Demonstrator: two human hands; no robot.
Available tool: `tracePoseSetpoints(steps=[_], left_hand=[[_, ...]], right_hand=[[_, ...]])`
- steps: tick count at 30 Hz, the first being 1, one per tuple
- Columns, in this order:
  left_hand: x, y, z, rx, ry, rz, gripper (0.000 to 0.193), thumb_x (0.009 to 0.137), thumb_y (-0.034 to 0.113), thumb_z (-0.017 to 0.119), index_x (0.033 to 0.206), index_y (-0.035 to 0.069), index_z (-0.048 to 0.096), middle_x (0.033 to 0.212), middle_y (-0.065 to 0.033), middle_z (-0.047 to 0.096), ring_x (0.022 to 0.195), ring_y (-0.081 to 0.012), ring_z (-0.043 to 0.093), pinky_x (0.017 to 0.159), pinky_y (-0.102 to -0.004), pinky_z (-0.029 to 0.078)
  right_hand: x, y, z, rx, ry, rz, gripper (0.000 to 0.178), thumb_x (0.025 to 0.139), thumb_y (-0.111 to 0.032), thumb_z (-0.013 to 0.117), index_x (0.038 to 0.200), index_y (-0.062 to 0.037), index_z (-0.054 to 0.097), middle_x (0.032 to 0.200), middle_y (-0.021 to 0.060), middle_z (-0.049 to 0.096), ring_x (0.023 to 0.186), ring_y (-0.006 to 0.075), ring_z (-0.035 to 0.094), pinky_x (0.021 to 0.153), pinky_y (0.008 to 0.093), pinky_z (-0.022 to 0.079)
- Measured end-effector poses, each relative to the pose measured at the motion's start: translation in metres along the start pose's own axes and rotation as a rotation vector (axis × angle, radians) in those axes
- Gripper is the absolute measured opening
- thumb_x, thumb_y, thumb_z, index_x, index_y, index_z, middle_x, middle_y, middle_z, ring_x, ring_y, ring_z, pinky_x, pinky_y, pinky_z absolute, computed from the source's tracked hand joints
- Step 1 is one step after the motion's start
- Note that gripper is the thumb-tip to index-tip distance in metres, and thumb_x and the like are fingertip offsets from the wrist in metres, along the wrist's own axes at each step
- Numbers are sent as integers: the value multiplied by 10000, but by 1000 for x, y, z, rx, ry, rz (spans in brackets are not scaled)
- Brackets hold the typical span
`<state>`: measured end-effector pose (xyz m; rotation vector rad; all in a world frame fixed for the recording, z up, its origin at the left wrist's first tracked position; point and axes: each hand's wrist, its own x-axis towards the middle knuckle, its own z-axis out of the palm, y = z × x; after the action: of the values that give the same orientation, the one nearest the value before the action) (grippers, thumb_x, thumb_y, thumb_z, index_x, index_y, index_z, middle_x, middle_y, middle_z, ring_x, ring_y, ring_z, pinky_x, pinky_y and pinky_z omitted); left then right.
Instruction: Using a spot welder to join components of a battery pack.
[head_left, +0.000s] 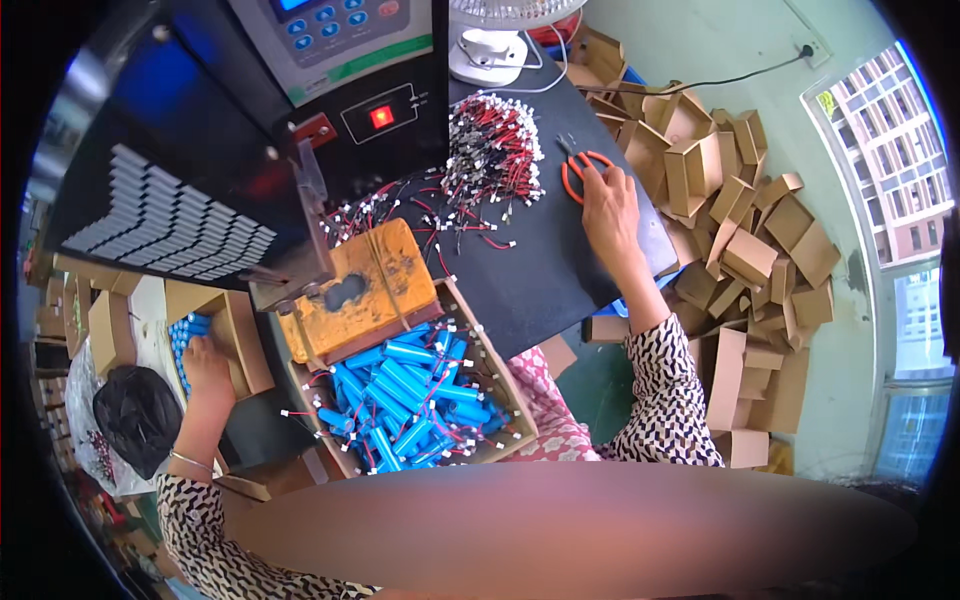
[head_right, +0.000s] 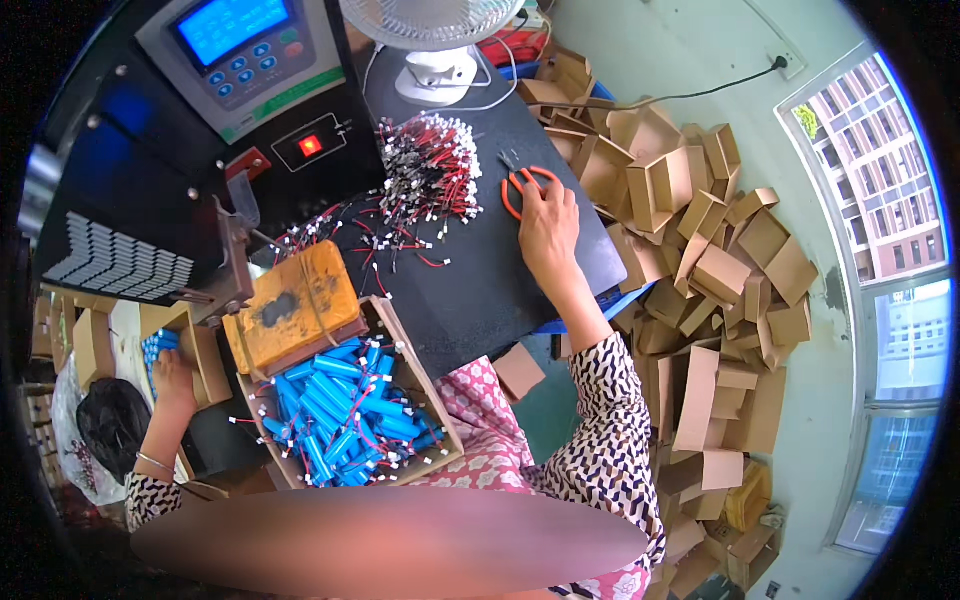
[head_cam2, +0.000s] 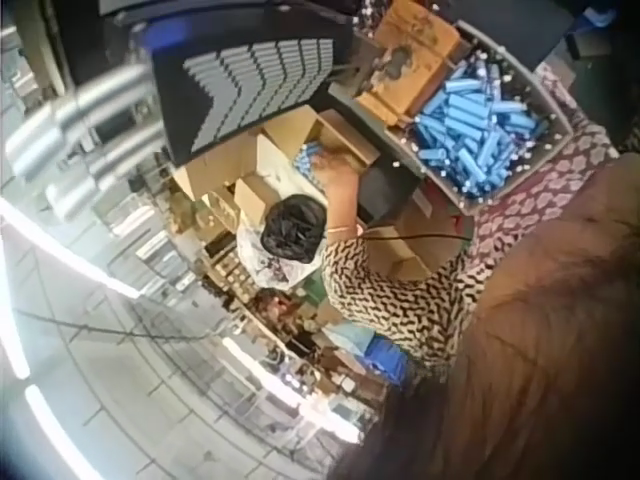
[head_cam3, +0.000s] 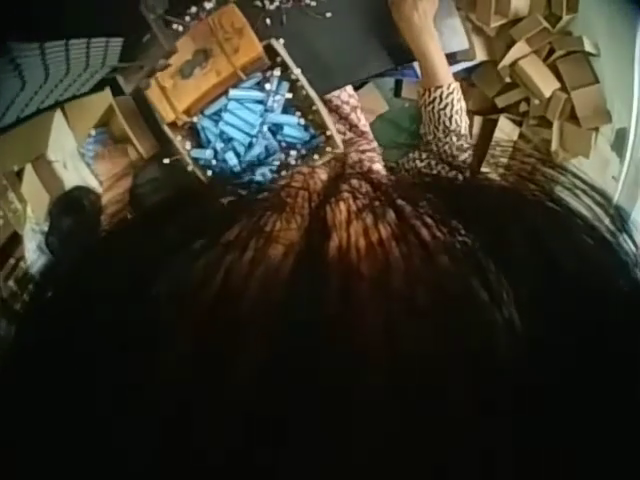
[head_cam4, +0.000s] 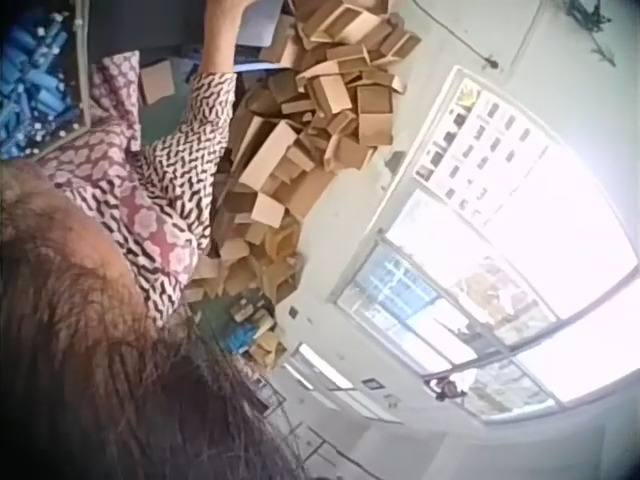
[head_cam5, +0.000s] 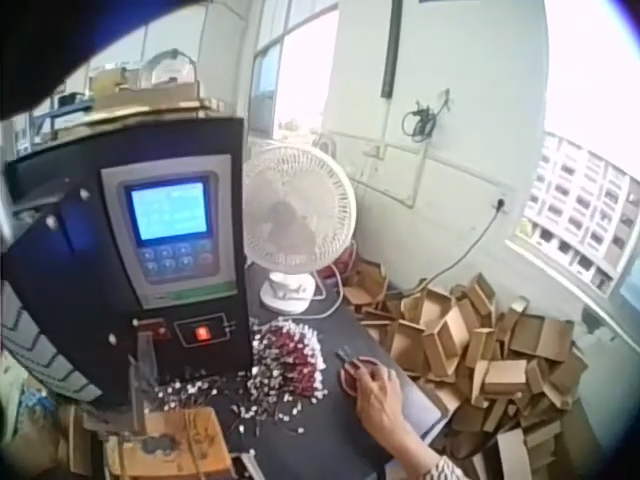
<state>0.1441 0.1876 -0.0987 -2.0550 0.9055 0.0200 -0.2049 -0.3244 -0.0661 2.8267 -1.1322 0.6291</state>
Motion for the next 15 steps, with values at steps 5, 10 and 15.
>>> tracePoseSetpoints(steps=[5, 10, 15], left_hand=[[15, 9, -5, 319, -144, 5, 229, 812, 202, 554, 973, 178, 716, 992, -19, 588, 909, -211, 550, 710, -373, 435], [26, 1, 0, 174, -518, -40, 197, 789, 225, 622, 949, 188, 730, 955, 8, 678, 802, -202, 662, 507, -427, 508], [12, 2, -31, 200, -542, -1, 209, 783, 229, 640, 967, 185, 727, 1027, 26, 684, 857, -197, 675, 481, -422, 526]], right_hand=[[31, 3, 5, -8, 96, -115, 228, 763, -23, 548, 988, -7, 579, 1042, 183, 524, 957, 360, 518, 807, 442, 435], [10, -68, -22, 431, 72, -392, 133, 694, -28, 599, 802, -41, 522, 766, 136, 511, 680, 322, 544, 631, 436, 450], [-23, -99, -28, 265, -121, -429, 103, 720, -112, 607, 792, -54, 562, 803, 84, 513, 776, 253, 533, 651, 355, 418]])
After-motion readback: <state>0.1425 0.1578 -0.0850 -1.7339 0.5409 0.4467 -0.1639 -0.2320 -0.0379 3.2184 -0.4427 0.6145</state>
